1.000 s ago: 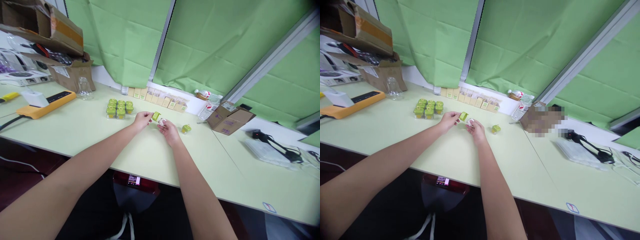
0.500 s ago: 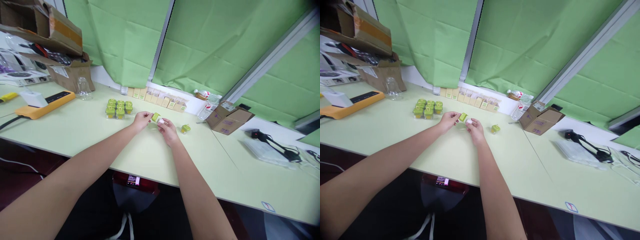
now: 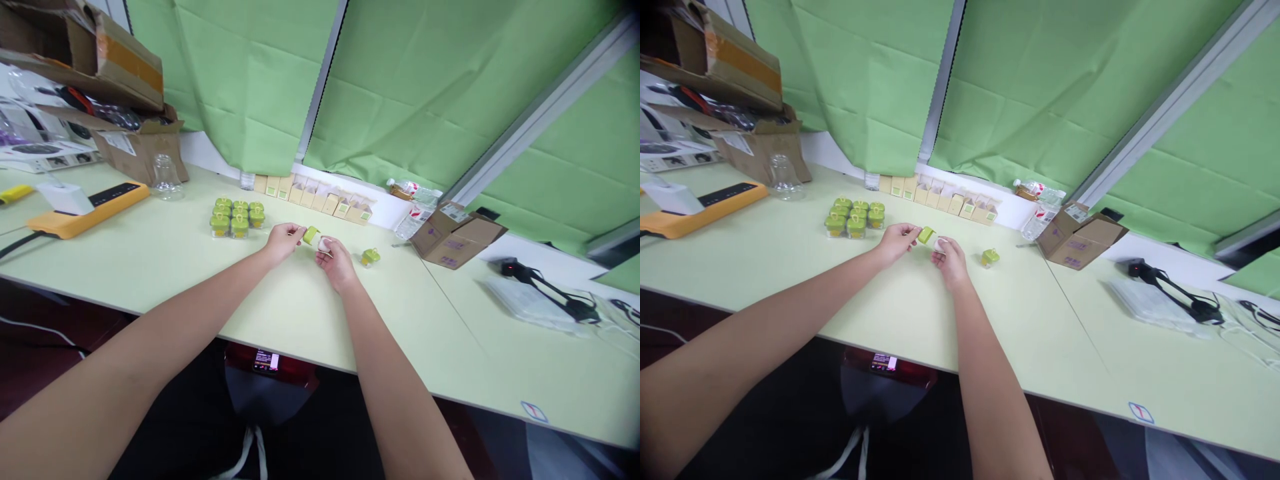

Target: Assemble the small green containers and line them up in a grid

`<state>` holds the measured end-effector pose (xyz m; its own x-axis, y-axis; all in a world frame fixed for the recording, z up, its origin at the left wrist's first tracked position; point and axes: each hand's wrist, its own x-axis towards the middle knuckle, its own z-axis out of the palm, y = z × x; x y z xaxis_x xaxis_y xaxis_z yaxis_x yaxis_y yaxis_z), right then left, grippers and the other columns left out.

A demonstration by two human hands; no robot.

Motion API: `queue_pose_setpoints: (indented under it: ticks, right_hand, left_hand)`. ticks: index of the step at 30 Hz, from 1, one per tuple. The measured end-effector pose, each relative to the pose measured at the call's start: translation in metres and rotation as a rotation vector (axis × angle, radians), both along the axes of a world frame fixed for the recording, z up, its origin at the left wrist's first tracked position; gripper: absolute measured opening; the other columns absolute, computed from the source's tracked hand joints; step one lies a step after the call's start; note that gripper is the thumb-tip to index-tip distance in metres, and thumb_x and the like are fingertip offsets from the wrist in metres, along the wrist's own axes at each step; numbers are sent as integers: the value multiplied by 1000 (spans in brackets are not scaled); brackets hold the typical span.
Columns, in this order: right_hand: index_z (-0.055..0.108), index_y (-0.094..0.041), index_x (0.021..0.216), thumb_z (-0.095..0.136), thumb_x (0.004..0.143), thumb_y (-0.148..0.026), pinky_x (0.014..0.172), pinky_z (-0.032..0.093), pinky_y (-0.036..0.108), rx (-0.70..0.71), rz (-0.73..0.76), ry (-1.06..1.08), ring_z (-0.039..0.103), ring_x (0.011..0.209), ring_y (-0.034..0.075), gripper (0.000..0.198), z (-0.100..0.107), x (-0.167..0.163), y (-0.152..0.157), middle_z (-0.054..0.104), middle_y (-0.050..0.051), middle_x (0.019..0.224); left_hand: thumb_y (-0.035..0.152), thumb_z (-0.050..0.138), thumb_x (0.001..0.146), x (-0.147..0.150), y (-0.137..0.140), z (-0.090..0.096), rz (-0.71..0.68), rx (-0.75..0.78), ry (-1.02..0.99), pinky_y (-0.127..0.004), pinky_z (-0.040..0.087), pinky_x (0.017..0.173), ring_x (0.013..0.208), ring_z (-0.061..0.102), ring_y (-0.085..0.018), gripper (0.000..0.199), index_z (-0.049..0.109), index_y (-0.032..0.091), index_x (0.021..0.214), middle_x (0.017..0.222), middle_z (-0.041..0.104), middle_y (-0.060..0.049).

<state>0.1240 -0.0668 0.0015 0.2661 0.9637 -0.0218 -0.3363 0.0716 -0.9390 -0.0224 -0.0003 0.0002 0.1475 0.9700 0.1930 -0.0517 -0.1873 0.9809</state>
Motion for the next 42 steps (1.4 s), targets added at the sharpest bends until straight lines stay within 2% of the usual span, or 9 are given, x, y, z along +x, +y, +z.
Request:
queue_pose_setpoints:
  ticks: [5,12,16,19,26,35,42]
  right_hand:
    - [53,-22,88,82,62,-24,79,59,30,61,-53,6,71,77,16,40,0,-2,-1,71,1,84]
    - [63,-19,99,81,66,-22,89,58,33,68,-30,11,72,81,17,37,4,-4,-2,73,4,90]
    - [60,-21,102,82,65,-24,91,58,35,81,-11,14,72,80,17,43,3,-4,-3,73,2,87]
    - [58,-22,98,84,64,-26,91,58,35,104,4,0,72,81,17,43,0,-4,-3,74,3,88]
    - [62,-20,98,86,65,-30,89,59,35,132,39,-50,73,84,18,42,-4,-3,-2,73,5,91]
    - [61,-22,100,85,66,-32,83,61,34,107,62,-33,73,84,19,42,0,-6,-5,73,4,96]
    - [59,-21,98,85,66,-28,86,60,33,113,83,19,73,83,18,42,1,-9,-5,74,4,93]
  left_hand:
    - [41,69,77,1,2,-4,-9,58,7,-24,43,59,57,55,-11,25,69,16,76,62,62,0]
    - [42,68,77,0,5,-6,-5,90,25,-25,44,60,55,55,-11,26,69,16,76,58,61,0]
    - [43,68,77,0,6,-7,0,101,37,-24,45,59,56,56,-12,27,69,16,76,59,62,0]
    - [40,69,78,1,3,-5,-8,63,13,-24,45,56,59,58,-13,25,68,15,77,64,65,-2]
    - [35,68,81,1,-5,2,-37,9,-43,-26,50,57,59,60,-13,22,67,13,76,66,65,-4]
    - [36,65,84,4,3,-7,-54,0,-72,-28,52,61,59,63,-14,23,66,13,79,68,66,-4]
    - [34,65,84,6,3,-10,-81,-66,-124,-29,54,63,60,63,-14,22,64,13,79,72,66,-3]
